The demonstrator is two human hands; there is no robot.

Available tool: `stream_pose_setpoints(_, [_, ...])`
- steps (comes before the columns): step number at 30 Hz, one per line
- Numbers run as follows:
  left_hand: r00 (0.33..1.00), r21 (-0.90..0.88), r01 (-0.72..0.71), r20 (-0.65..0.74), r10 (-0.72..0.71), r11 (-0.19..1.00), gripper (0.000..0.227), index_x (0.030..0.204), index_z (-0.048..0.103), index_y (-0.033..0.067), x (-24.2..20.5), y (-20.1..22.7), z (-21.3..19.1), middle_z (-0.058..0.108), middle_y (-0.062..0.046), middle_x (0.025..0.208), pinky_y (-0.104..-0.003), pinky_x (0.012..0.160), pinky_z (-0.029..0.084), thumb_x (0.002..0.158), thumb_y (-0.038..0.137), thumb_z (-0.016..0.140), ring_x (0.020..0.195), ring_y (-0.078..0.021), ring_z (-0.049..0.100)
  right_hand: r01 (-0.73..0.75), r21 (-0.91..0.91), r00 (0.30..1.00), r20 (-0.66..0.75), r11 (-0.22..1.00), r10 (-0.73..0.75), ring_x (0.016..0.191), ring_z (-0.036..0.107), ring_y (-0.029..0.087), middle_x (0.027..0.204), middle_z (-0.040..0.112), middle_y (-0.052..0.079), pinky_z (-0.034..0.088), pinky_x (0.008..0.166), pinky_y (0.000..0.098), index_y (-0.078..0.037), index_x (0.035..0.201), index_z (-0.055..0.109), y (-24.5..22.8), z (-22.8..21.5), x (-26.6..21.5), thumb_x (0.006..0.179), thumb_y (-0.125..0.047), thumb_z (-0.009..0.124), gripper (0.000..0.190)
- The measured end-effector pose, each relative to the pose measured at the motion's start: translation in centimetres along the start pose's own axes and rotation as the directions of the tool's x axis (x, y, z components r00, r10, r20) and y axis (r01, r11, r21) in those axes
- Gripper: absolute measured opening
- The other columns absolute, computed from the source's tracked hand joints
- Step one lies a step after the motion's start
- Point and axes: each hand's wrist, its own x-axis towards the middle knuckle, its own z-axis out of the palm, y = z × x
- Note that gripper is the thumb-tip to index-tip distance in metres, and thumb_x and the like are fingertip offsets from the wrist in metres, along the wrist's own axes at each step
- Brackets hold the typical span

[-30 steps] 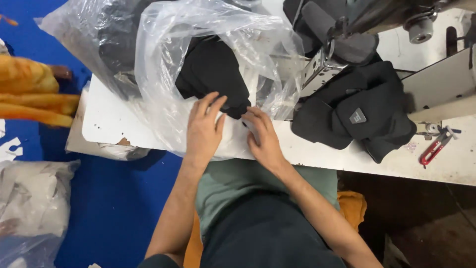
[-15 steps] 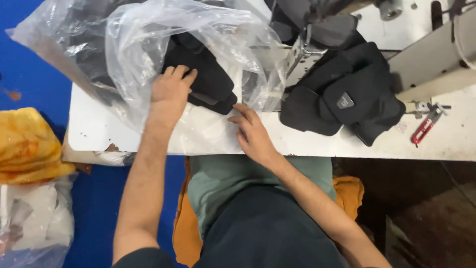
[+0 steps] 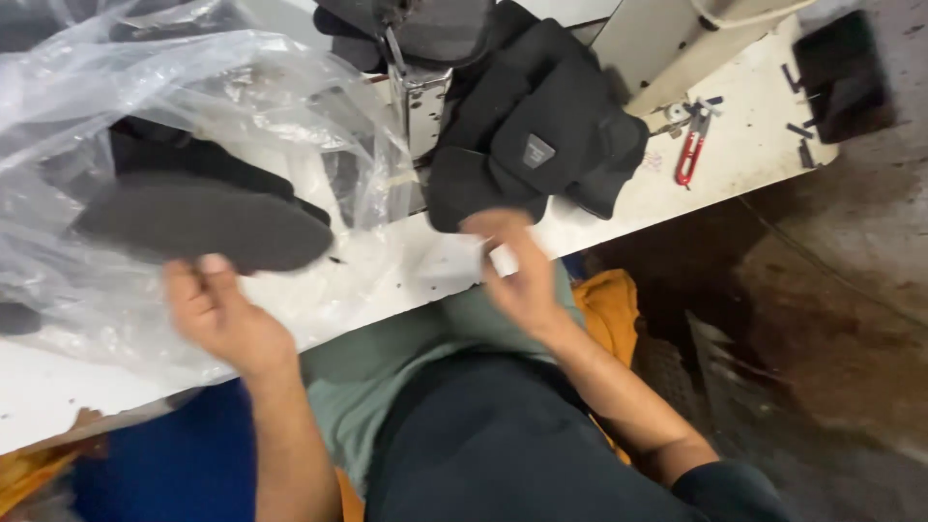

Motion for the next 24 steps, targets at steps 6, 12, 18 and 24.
stream_pose_setpoints(6, [0.991,0.263,0.034,0.113,-0.066,0.964,0.022,0.124,0.061,-0.0055,-3.1,-4.4,2.0,0.065,-0.008,0.113,-0.028,0.092,0.049,0.114,0.013,0.054,0.102,-0.0116,0.06,-0.303,-0.397,0.919,-0.363,0.866,0.155,0.102,0.054,0.028,0.127,0.048,0.02,0.049,0.094,0.0371,0.004,0.141,0.053,5.0,-6.2,4.0,0.092,-0.008,0.081,0.057])
stream_pose_setpoints(12, [0.975,0.457,0.175,0.043,-0.218,0.872,0.036,0.121,0.067,-0.0017,-3.6,-7.9,0.9,0.07,-0.011,0.088,-0.032,0.068,0.052,0.104,0.03,0.064,0.075,-0.015,0.061,-0.138,-0.575,0.949,-0.311,0.807,-0.059,0.115,0.051,0.032,0.126,0.051,0.015,0.046,0.101,0.0428,0.0,0.132,0.055,9.7,-5.8,2.9,0.081,-0.013,0.094,0.066])
stream_pose_setpoints(18, [0.981,0.354,0.172,0.022,-0.192,0.919,0.026,0.129,0.065,0.0072,-3.0,-4.8,1.4,0.073,-0.013,0.097,-0.034,0.07,0.055,0.106,0.02,0.061,0.074,-0.0201,0.068,-0.076,0.12,0.929,-0.353,0.99,0.114,0.099,0.057,0.016,0.119,0.056,0.008,0.054,0.088,0.0289,-0.001,0.133,0.053,8.4,-9.6,-0.3,0.106,0.009,0.064,0.031])
stream_pose_setpoints(24, [1.0,0.116,0.017,0.017,-0.019,0.993,0.04,0.142,0.052,0.0035,-2.0,-2.6,1.4,0.062,-0.015,0.139,-0.031,0.094,0.052,0.103,0.005,0.059,0.106,-0.0186,0.065,-0.232,0.532,0.914,-0.168,0.814,0.37,0.097,0.056,0.01,0.125,0.053,0.002,0.054,0.089,0.0213,-0.008,0.144,0.057,6.3,-6.2,-0.5,0.106,0.011,0.067,0.043])
